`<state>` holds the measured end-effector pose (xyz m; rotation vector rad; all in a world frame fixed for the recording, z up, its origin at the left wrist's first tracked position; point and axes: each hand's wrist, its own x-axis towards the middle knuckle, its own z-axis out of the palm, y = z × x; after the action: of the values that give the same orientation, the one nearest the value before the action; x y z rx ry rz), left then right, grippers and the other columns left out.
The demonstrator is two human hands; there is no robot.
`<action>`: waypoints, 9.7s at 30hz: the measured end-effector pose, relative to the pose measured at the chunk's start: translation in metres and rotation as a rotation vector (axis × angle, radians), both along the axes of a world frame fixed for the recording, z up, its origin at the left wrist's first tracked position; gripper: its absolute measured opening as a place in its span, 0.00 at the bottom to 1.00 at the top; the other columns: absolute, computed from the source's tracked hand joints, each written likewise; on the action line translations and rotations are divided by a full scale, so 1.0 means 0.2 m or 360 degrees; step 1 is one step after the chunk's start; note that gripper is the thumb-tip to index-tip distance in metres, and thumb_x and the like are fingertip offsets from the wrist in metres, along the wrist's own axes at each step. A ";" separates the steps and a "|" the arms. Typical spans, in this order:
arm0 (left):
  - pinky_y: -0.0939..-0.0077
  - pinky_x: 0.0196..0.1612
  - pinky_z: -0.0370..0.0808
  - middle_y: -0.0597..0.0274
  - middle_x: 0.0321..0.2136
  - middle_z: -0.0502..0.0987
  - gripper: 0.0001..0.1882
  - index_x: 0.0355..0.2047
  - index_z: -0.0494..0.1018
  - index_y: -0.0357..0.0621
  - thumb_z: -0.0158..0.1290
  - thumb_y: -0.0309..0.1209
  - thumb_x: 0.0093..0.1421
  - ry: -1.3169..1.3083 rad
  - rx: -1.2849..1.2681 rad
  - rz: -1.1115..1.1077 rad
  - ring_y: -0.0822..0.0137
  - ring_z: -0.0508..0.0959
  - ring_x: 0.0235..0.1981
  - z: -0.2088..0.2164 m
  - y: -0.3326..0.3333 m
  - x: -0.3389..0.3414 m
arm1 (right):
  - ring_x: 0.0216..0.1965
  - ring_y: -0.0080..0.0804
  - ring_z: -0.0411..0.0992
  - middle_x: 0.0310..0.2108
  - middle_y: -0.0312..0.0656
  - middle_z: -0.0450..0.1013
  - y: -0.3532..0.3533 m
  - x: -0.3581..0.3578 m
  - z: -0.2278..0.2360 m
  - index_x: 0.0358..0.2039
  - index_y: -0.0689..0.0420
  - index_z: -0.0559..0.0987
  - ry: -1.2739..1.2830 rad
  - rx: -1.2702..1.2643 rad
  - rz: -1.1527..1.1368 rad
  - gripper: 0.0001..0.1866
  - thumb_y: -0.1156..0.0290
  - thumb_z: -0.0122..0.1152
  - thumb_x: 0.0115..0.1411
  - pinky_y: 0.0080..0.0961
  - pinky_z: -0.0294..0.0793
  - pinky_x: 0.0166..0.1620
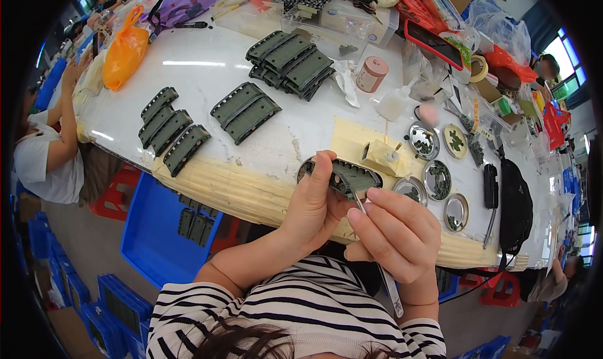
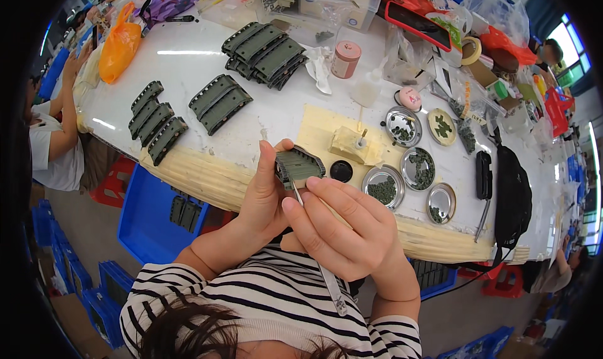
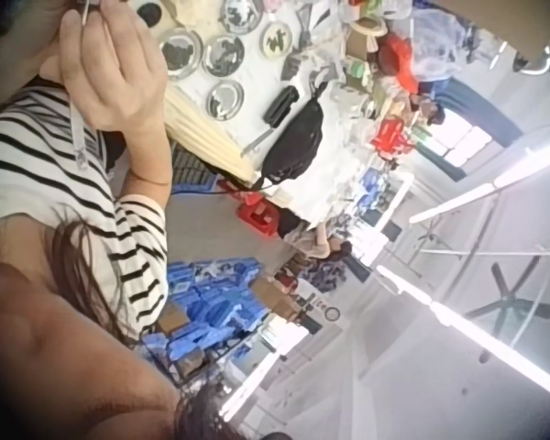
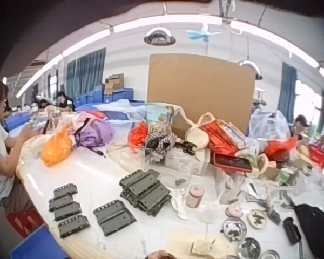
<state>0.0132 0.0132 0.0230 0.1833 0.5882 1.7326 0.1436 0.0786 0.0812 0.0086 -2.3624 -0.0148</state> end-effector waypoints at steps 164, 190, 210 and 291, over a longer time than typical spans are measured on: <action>0.85 0.39 0.81 0.58 0.40 0.72 0.28 0.42 0.67 0.38 0.53 0.52 0.57 -0.1079 0.0109 -0.0395 0.68 0.77 0.40 -0.01 0.09 -0.09 | 0.35 0.42 0.77 0.32 0.51 0.76 -0.01 0.04 -0.20 0.38 0.68 0.78 0.0741 -0.1051 0.0019 0.28 0.51 0.44 0.66 0.29 0.77 0.39; 0.69 0.47 0.78 0.52 0.48 0.71 0.28 0.57 0.59 0.43 0.53 0.20 0.57 -0.0721 0.0014 -0.0476 0.62 0.75 0.48 -0.12 -0.15 -0.06 | 0.17 0.21 0.60 0.14 0.40 0.67 0.48 0.46 -0.26 0.25 0.67 0.77 0.0060 -0.1303 -0.1254 0.16 0.66 0.54 0.62 0.22 0.59 0.22; 0.60 0.50 0.76 0.47 0.55 0.63 0.16 0.52 0.60 0.38 0.44 0.28 0.65 0.0679 0.0086 -0.0470 0.56 0.72 0.52 0.01 -0.10 -0.03 | 0.25 0.22 0.70 0.24 0.41 0.76 0.19 0.37 -0.12 0.31 0.65 0.79 0.0360 -0.1678 -0.0588 0.10 0.73 0.51 0.63 0.19 0.67 0.29; 0.76 0.47 0.76 0.54 0.45 0.75 0.20 0.54 0.65 0.36 0.51 0.26 0.62 0.0690 0.0183 -0.0698 0.68 0.78 0.42 -0.05 -0.08 -0.08 | 0.29 0.27 0.70 0.31 0.28 0.76 0.16 0.21 -0.13 0.35 0.49 0.82 0.0028 -0.0526 0.0114 0.23 0.45 0.56 0.49 0.24 0.66 0.29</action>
<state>-0.0034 -0.0036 0.0120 0.7282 0.6996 1.3011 0.1852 0.1099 0.0550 -0.0665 -2.3188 0.4078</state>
